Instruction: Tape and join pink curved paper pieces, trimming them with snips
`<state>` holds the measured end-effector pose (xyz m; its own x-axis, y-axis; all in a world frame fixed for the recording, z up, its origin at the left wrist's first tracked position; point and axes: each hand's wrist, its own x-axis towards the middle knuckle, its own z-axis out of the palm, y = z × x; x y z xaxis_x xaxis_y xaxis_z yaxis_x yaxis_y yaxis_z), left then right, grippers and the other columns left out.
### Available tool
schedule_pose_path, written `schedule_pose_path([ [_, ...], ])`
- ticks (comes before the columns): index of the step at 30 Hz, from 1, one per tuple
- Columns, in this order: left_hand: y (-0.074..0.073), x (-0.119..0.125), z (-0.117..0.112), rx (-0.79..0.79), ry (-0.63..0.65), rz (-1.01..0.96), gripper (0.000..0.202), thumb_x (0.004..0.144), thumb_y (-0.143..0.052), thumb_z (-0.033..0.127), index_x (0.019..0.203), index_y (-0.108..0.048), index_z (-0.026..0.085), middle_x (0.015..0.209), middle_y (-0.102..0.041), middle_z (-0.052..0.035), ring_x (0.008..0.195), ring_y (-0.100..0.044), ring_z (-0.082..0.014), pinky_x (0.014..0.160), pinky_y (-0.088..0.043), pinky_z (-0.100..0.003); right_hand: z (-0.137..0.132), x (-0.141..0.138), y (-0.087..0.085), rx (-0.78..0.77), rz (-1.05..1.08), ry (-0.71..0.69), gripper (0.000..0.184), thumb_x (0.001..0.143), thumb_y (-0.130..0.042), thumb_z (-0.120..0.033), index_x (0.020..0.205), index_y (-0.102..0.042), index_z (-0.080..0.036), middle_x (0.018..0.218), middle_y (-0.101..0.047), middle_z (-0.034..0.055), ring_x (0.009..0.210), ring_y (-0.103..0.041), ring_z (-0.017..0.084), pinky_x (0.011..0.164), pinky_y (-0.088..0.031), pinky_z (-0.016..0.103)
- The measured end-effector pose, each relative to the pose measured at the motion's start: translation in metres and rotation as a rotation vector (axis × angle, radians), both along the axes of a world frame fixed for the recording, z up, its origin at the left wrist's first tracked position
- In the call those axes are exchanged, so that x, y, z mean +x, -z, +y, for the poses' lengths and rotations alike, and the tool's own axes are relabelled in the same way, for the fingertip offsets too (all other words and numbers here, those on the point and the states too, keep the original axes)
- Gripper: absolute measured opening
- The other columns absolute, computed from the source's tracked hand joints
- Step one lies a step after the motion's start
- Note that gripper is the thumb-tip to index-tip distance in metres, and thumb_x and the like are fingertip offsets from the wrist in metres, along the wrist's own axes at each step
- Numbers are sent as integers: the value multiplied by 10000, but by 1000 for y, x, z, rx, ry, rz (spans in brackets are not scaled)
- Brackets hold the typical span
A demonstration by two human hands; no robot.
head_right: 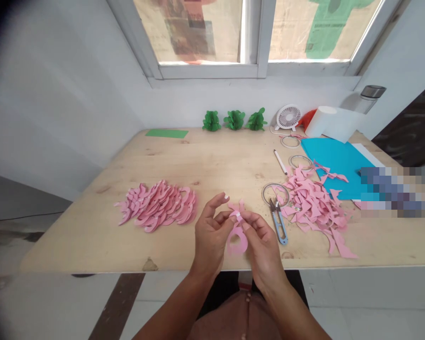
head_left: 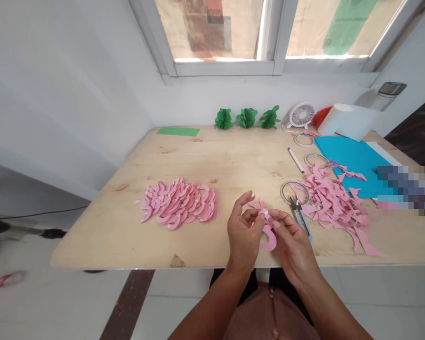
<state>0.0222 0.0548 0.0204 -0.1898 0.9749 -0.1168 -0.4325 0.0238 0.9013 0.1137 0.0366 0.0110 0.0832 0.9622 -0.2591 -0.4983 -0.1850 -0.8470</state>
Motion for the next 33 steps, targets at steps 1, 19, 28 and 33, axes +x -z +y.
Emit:
schedule_pose_path([
  [1, 0, 0, 0, -1, 1, -4, 472, 708, -647, 83, 1156, -555, 200, 924, -665, -34, 715, -629, -95, 628, -504, -187, 0, 0, 0, 3, -3, 2, 240, 732, -745, -351, 937, -692, -238, 1007, -699, 38, 963, -620, 200, 861, -465, 330],
  [19, 0, 1, 2, -16, -21, -11, 470, 694, -647, 82, 1142, -563, 199, 869, -665, -19, 683, -625, -95, 591, -477, -179, -5, -3, 3, 72, -153, 48, 215, 768, -712, -347, 960, -687, -253, 997, -693, 23, 967, -608, 184, 904, -448, 323],
  [28, -2, 0, 1, -20, -14, -43, 471, 702, -646, 74, 1149, -551, 190, 793, -659, 0, 651, -609, -83, 573, -465, -163, -6, -3, 6, 80, -155, 59, 211, 775, -706, -345, 968, -690, -259, 989, -701, 15, 940, -616, 166, 867, -461, 293],
  [33, -3, 1, 0, -19, -26, -40, 455, 703, -629, 56, 1136, -554, 172, 696, -641, 21, 604, -595, -75, 554, -455, -156, -7, -4, 9, 73, -191, 73, 247, 770, -702, -367, 985, -686, -247, 1004, -700, 23, 938, -623, 177, 853, -466, 305],
])
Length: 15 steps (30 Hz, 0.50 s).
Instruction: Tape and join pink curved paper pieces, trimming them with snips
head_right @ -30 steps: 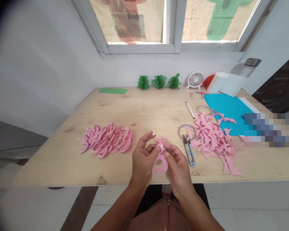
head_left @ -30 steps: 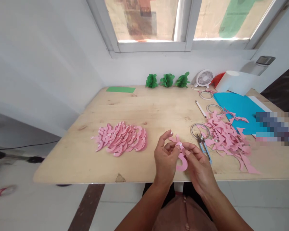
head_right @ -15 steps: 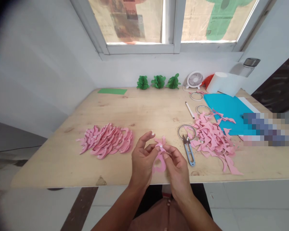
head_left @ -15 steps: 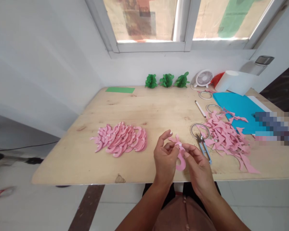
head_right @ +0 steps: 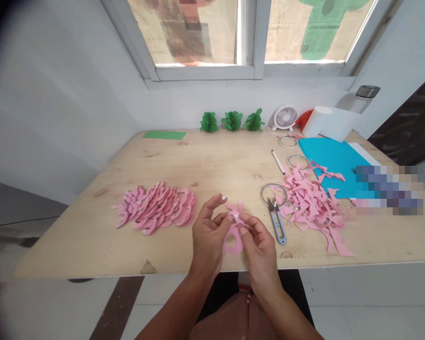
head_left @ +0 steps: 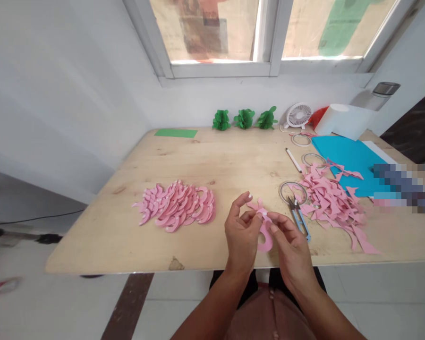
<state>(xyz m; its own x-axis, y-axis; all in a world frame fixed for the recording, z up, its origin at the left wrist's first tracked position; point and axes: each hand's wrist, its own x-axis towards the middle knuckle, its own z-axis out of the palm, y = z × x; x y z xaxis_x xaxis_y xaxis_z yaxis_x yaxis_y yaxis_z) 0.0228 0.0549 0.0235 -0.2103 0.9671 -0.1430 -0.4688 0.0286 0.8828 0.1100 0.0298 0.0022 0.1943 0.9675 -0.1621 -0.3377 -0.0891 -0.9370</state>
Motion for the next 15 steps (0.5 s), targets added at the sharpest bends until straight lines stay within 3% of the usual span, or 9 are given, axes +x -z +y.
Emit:
schedule_pose_path([
  [8, 0, 1, -1, -6, -7, 13, 438, 703, -634, 62, 1123, -567, 164, 683, -650, 19, 602, -608, -75, 557, -468, -153, -2, -3, 2, 0, -1, 23, 265, 775, -701, -366, 1017, -680, -257, 1021, -692, 21, 991, -605, 180, 901, -438, 317],
  [15, 1, 3, -2, -29, -5, 21, 422, 702, -643, 80, 1107, -570, 173, 732, -672, 8, 465, -551, -48, 447, -442, -146, -4, -7, 2, 14, 62, 37, 267, 787, -692, -341, 1034, -674, -240, 1122, -673, 50, 1088, -587, 220, 981, -400, 375],
])
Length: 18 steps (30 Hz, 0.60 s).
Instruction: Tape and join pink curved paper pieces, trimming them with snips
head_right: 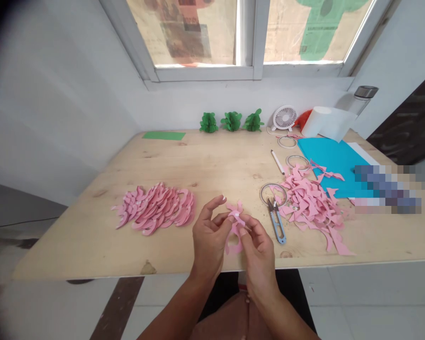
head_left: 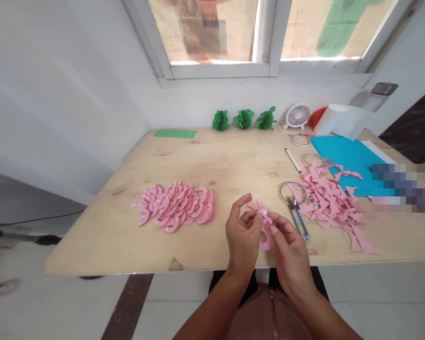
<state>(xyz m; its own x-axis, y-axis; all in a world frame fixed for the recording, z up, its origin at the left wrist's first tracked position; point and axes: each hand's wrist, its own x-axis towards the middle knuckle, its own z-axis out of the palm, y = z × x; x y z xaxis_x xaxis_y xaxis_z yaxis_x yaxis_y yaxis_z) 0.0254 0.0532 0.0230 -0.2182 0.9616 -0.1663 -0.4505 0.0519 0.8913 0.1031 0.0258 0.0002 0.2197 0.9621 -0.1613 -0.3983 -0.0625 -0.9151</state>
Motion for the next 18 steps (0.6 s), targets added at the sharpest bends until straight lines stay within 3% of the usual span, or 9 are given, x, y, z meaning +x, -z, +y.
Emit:
schedule_pose_path([
  [5, -1, 0, -1, 14, 1, 7, 414, 710, -651, 78, 1102, -570, 184, 763, -688, 6, 449, -548, -39, 460, -457, -146, -2, -3, -1, -10, 4, 16, 281, 796, -679, -332, 1060, -661, -237, 1155, -666, 59, 1089, -593, 222, 975, -416, 384],
  [12, 1, 0, -2, 33, -13, 38, 414, 721, -671, 95, 1114, -571, 179, 742, -701, -11, 693, -664, -105, 628, -512, -168, -4, -10, -3, -44, -2, 86, 305, 772, -689, -345, 1063, -673, -256, 1203, -654, 44, 1149, -570, 216, 948, -463, 347],
  [18, 3, 1, -1, 7, 6, 44, 443, 721, -676, 120, 1142, -552, 181, 719, -698, -15, 663, -657, -116, 595, -504, -182, -6, -13, 0, -49, -19, 100, 337, 790, -670, -339, 1119, -658, -270, 1230, -644, 38, 1135, -582, 201, 969, -460, 347],
])
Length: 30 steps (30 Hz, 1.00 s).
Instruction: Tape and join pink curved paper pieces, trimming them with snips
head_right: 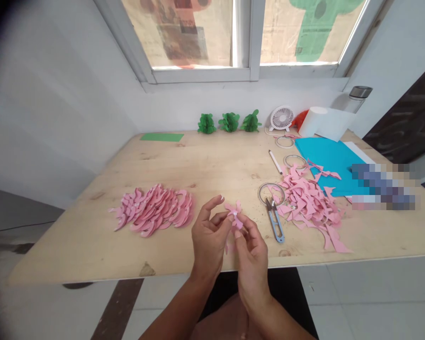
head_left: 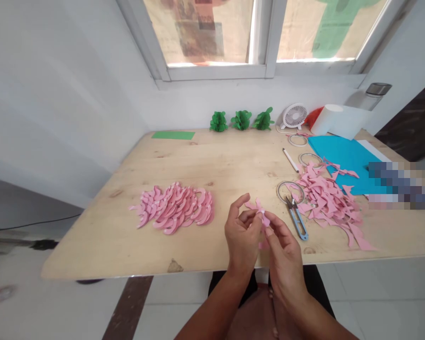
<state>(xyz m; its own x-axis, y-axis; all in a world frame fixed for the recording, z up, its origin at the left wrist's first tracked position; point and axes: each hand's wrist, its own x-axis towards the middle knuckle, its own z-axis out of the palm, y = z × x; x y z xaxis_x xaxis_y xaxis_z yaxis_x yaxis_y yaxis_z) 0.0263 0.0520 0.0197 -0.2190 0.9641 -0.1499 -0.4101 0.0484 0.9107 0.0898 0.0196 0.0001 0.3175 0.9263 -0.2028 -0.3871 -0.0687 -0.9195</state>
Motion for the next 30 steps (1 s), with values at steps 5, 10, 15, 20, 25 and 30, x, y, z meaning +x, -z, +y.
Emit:
schedule_pose_path([
  [5, 0, 0, 2, 20, -22, 8, 437, 716, -657, 99, 1135, -556, 174, 706, -688, -9, 646, -642, -107, 574, -492, -171, -3, -2, 0, -12, -2, -15, 365, 796, -661, -335, 1152, -637, -256, 1263, -623, 51, 1138, -577, 204, 975, -456, 354],
  [10, 0, -2, 2, 38, -30, 40, 423, 719, -654, 101, 1126, -566, 174, 682, -663, 7, 615, -631, -102, 537, -471, -165, -6, -1, 4, -11, -51, -25, 376, 795, -652, -345, 1155, -637, -238, 1268, -614, 64, 1135, -569, 220, 981, -441, 379],
  [15, -1, -3, 3, 10, -32, 45, 441, 706, -657, 96, 1131, -565, 174, 699, -670, 1, 639, -640, -113, 568, -487, -180, -4, 3, 4, -16, -73, -16, 342, 800, -646, -345, 1129, -636, -251, 1253, -621, 55, 1147, -556, 222, 938, -455, 363],
  [20, 1, -3, 1, 17, -7, 52, 453, 710, -646, 99, 1147, -554, 174, 708, -682, -8, 643, -650, -121, 581, -494, -190, 5, 12, -3, -2, -88, 14, 290, 774, -674, -343, 1045, -640, -245, 1098, -680, 47, 1020, -608, 200, 886, -468, 345],
  [25, 5, -3, -3, 52, 11, 124, 458, 729, -655, 111, 1169, -552, 186, 838, -694, -38, 744, -663, -126, 677, -520, -208, 15, 19, -4, 49, -131, -29, 323, 739, -715, -320, 1039, -632, -236, 897, -654, 10, 847, -598, 158, 802, -470, 311],
  [30, 8, 0, -6, 105, -8, 273, 436, 747, -632, 113, 1170, -571, 203, 1106, -634, -91, 838, -661, -140, 774, -538, -263, 22, 23, 1, 120, -261, -38, 344, 743, -701, -282, 1070, -615, -222, 761, -603, -16, 750, -573, 146, 725, -462, 297],
])
